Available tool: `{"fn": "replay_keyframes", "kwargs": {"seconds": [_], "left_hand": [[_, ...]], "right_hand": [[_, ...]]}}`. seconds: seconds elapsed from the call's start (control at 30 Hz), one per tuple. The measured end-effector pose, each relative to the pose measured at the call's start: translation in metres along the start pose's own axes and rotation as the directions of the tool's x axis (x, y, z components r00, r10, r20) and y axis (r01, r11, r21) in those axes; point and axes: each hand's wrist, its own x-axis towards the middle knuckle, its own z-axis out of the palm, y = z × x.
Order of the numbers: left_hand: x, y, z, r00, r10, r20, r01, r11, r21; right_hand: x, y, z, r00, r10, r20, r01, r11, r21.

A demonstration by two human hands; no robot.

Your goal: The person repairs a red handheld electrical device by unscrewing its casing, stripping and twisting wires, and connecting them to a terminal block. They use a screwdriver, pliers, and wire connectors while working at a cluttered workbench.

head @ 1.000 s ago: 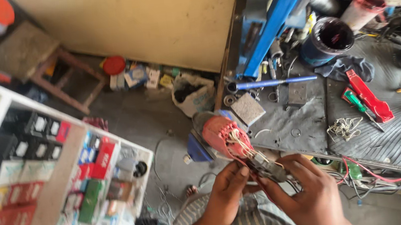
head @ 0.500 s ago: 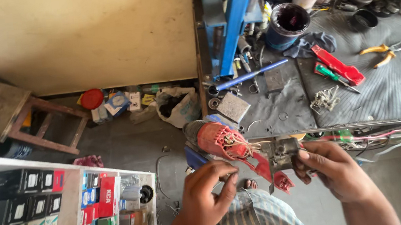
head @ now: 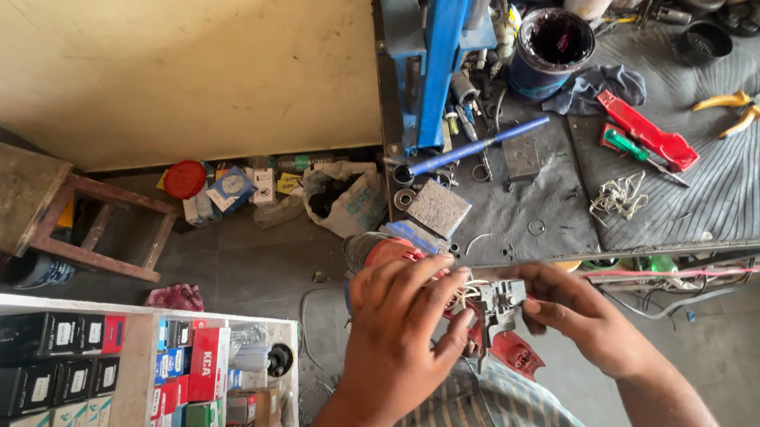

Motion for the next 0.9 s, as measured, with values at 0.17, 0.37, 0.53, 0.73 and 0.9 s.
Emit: {"fn": "replay_keyframes", "kwargs": {"seconds": [0.17,0.37,0.53,0.73,0.9], "left_hand": [[0.0,-0.001,0.004,0.999,-0.035,-0.018,0.034,0.998,-0.043],[0.001,0.001,0.007,0.998,-0.054,-0.022,0.053,0.998,-0.026],[0.0,0.003,0.007,0.998,-0.058,-0.021,0.058,0.998,-0.022],[0.0,0.002,0.004,0.998,-0.067,0.012,0.068,0.996,-0.052],[0.005,0.003,0.0,0.998,-0.064,0.013,0.065,0.992,-0.112]], "right_hand": [[-0.005,-0.028,0.005,0.99,-0.141,0.021,0.143,0.975,-0.169],[-0.003,-0.047,0.0,0.981,-0.153,0.122,0.19,0.897,-0.4],[0.002,-0.04,0.004,0.996,-0.071,0.057,0.087,0.937,-0.339],[-0.007,-0.052,0.007,0.989,0.037,-0.14,-0.084,0.936,-0.342],[-0.014,-0.085,0.017,0.981,-0.151,-0.123,0.1,0.932,-0.349]]}}
